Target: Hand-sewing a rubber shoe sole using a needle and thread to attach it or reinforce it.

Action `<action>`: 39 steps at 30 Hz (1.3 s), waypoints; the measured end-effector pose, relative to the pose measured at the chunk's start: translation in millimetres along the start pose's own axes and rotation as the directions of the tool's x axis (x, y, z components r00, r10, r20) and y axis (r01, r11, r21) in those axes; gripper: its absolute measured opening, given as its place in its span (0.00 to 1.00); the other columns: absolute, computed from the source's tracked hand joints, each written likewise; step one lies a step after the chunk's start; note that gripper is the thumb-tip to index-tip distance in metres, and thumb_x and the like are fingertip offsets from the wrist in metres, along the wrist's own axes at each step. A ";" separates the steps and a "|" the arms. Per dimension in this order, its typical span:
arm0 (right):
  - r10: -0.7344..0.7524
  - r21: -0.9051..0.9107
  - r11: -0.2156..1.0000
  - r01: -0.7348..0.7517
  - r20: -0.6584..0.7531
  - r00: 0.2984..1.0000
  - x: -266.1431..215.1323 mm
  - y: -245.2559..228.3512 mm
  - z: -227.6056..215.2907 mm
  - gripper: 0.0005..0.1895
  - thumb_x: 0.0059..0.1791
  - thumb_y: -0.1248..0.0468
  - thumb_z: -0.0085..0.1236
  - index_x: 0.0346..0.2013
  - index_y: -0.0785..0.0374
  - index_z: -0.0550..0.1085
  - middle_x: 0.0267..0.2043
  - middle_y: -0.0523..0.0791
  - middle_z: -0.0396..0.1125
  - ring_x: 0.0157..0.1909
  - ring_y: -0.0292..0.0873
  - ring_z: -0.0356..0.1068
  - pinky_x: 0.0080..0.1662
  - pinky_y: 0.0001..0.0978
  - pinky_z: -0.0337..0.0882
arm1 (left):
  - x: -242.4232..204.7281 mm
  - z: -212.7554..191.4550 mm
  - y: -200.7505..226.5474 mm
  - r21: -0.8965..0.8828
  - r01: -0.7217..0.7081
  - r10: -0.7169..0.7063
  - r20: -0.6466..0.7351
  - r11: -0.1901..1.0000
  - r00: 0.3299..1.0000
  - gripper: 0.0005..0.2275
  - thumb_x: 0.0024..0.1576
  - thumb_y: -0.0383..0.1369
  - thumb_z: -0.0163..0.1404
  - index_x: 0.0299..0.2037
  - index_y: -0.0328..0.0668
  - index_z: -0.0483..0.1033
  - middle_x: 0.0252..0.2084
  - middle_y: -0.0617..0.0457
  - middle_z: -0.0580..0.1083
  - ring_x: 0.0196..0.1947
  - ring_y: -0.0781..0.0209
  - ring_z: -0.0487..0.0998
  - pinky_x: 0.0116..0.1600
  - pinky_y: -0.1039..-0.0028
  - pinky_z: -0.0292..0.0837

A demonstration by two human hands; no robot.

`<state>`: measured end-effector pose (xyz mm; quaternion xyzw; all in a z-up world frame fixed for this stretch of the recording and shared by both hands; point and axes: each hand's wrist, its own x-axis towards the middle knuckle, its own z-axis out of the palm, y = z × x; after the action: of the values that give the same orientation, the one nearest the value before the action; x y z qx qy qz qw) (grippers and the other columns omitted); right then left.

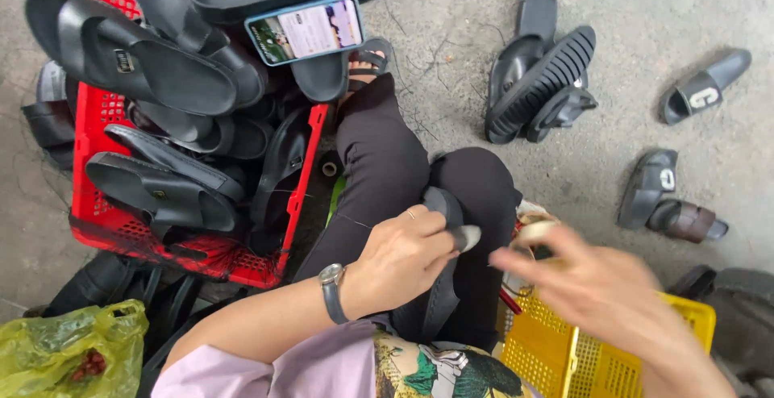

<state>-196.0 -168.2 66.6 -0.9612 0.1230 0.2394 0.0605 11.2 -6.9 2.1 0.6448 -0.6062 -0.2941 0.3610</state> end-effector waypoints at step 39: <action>0.008 0.547 0.744 0.384 -0.582 0.813 42.9 -39.9 45.0 0.11 0.47 0.70 0.52 0.44 0.62 0.71 0.23 0.42 0.67 0.22 0.41 0.65 0.29 0.31 0.68 | -19.8 -15.1 -6.3 0.319 0.124 -0.159 0.087 0.940 0.983 0.23 0.51 0.53 0.55 0.31 0.38 0.67 0.32 0.49 0.60 0.30 0.52 0.65 0.19 0.68 0.65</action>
<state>-168.8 -130.9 9.1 -0.9152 0.1070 -0.1112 0.3723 25.3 14.5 4.3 0.7182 -0.6162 -0.2554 0.1979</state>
